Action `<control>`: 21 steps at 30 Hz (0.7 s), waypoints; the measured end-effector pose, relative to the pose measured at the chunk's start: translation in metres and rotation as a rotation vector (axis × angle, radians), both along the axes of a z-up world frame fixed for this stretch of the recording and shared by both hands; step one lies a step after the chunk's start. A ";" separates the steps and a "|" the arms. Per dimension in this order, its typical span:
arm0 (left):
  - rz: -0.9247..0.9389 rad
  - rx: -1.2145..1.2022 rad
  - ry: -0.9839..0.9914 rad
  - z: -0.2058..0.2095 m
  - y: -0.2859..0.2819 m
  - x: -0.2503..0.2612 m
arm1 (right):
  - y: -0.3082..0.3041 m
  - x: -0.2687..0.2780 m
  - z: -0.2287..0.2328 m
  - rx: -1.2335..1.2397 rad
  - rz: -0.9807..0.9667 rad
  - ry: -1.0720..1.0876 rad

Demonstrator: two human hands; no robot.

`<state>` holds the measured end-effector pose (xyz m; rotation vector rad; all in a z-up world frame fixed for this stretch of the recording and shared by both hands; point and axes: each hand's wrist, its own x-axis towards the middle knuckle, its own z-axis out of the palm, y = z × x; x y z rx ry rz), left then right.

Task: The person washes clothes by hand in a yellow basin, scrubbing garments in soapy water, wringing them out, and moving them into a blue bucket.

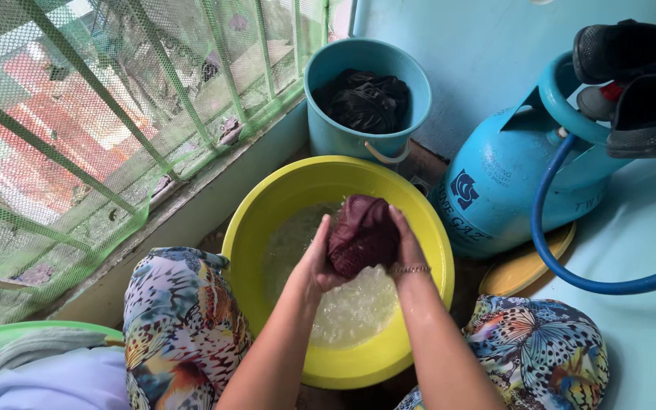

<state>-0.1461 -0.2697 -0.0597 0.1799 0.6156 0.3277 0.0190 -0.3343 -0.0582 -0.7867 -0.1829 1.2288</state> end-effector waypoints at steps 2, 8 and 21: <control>-0.065 0.094 0.325 0.024 0.000 -0.007 | 0.003 0.000 0.008 0.017 -0.086 -0.246; -0.069 -0.051 -0.278 0.013 0.001 0.008 | -0.015 -0.016 0.047 0.178 0.076 -0.753; 0.605 1.734 0.750 0.112 -0.018 0.026 | 0.021 0.017 -0.013 0.258 0.150 -0.440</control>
